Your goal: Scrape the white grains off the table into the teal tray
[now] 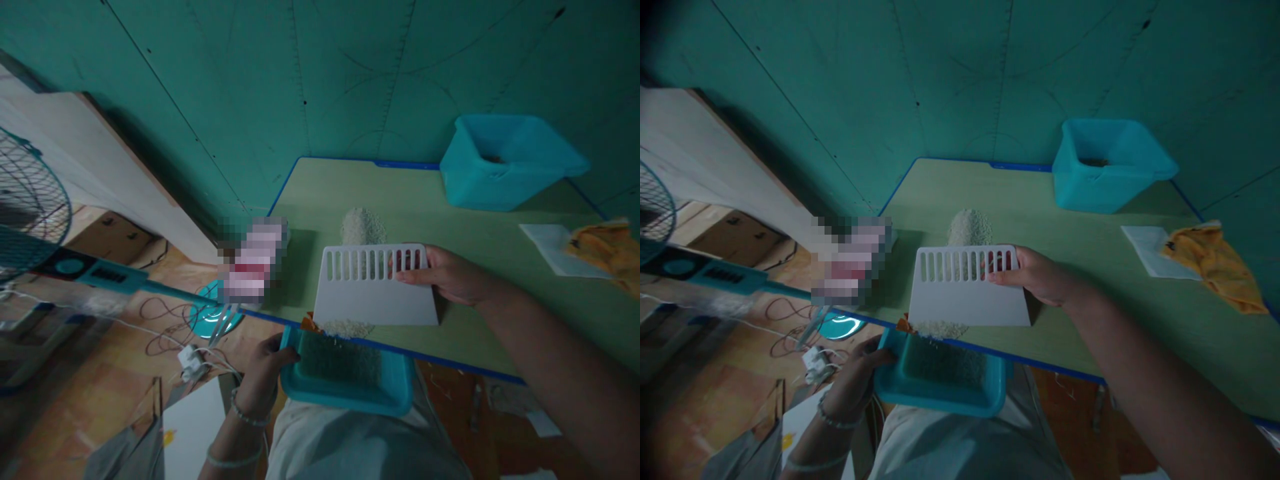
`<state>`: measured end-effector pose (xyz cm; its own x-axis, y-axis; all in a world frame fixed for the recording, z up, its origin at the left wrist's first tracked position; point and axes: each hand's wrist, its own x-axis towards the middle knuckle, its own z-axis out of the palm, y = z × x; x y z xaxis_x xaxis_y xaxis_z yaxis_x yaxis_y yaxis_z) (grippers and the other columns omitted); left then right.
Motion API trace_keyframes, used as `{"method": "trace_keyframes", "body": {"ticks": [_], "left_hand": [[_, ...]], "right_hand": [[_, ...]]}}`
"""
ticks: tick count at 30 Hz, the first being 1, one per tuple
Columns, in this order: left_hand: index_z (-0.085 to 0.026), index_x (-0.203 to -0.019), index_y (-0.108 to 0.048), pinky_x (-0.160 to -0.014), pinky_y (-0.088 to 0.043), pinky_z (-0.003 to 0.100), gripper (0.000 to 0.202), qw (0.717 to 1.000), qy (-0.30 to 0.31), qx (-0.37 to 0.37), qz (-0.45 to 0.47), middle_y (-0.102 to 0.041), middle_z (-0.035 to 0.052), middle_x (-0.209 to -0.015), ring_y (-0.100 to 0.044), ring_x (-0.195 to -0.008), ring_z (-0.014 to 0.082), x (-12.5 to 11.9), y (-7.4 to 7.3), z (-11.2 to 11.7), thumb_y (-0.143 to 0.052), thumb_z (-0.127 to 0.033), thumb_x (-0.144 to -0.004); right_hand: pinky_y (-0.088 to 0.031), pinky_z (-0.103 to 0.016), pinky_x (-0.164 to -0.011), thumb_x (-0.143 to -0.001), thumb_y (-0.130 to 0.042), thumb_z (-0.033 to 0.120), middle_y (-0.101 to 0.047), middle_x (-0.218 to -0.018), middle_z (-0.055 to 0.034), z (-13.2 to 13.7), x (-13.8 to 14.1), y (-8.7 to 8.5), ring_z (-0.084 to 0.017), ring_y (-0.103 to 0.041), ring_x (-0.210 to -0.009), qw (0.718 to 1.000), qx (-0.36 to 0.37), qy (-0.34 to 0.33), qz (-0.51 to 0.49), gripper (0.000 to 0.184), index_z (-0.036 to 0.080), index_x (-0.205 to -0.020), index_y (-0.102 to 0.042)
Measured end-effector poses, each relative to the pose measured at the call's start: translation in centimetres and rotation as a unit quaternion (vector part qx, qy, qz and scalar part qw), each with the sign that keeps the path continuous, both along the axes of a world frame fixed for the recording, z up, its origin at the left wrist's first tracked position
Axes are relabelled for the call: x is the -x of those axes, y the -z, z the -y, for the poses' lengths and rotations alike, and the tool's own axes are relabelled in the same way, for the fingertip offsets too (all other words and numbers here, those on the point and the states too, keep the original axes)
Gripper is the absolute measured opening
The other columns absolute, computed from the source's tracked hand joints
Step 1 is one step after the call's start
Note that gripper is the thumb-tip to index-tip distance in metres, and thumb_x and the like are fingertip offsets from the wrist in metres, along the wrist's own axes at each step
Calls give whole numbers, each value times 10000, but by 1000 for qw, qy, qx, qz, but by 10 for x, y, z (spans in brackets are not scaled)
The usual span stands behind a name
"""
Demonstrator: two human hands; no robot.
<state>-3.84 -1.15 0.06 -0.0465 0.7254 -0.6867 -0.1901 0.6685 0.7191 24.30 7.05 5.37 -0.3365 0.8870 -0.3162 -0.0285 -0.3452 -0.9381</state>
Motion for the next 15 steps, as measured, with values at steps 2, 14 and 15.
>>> {"method": "trace_keyframes", "body": {"ticks": [2, 14, 15], "left_hand": [[-140, -583, -684, -521, -446, 239, 190, 1000, 0, 1, -12, -657, 12, -524, -570, -534, 155, 0, 0, 0, -597, -106, -417], [-141, -575, -695, -547, -458, 222, 207, 1000, 0, 1, 13, -668, 15, -534, -572, -539, 141, 0, 4, 2, -594, -101, -399], [-140, -570, -694, -540, -456, 220, 203, 1000, 1, 1, 14, -666, 15, -528, -568, -530, 138, 0, 4, 2, -595, -102, -398]], "right_hand": [[-473, -245, -649, -616, -708, 193, -718, -724, 22, 1, 0, -1, -133, -631, -661, 1000, 0, -2, -2, 175, 179, -787, -673], [-459, -244, -627, -539, -772, 217, -707, -707, 22, -2, -4, 2, -131, -614, -659, 1000, 5, -17, -11, 256, 174, -769, -668], [-458, -245, -631, -541, -774, 219, -705, -705, 22, -2, -4, 2, -131, -613, -663, 1000, 4, -19, -11, 255, 173, -767, -667]]}}
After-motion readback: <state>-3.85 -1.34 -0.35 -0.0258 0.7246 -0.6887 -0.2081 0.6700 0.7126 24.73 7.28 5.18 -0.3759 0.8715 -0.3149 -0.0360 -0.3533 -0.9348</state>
